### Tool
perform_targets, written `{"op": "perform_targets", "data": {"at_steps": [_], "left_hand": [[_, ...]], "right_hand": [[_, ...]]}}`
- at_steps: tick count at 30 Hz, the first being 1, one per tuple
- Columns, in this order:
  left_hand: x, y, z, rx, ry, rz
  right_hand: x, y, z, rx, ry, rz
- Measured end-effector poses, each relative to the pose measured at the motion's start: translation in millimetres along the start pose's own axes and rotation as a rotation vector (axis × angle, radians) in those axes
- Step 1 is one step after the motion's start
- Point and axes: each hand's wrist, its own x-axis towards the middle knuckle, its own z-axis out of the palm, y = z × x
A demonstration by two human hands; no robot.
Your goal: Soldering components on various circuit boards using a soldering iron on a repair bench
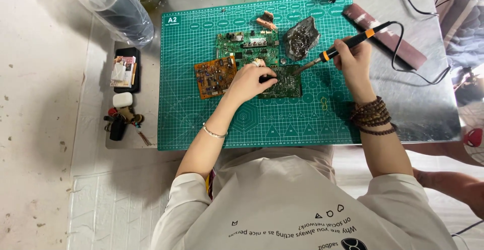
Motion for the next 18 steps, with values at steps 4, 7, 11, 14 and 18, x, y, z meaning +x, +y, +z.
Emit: {"op": "perform_targets", "data": {"at_steps": [4, 7, 11, 14, 18], "left_hand": [[0, 5, -3, -0.002, -0.004, -0.012], [-1, 1, 0, 0.008, 0.0, -0.015], [1, -2, 2, 0.003, 0.03, 0.009], [-1, 4, -1, 0.004, 0.026, 0.006], [0, 3, -2, -0.003, 0.031, 0.005]], "right_hand": [[2, -1, -3, -0.019, 0.017, 0.003], [2, 3, -5, -0.049, 0.018, 0.006], [0, 0, -2, -0.014, 0.016, 0.0], [-3, -6, -1, -0.024, 0.011, -0.006], [-2, -11, 1, -0.028, 0.01, -0.013]]}}
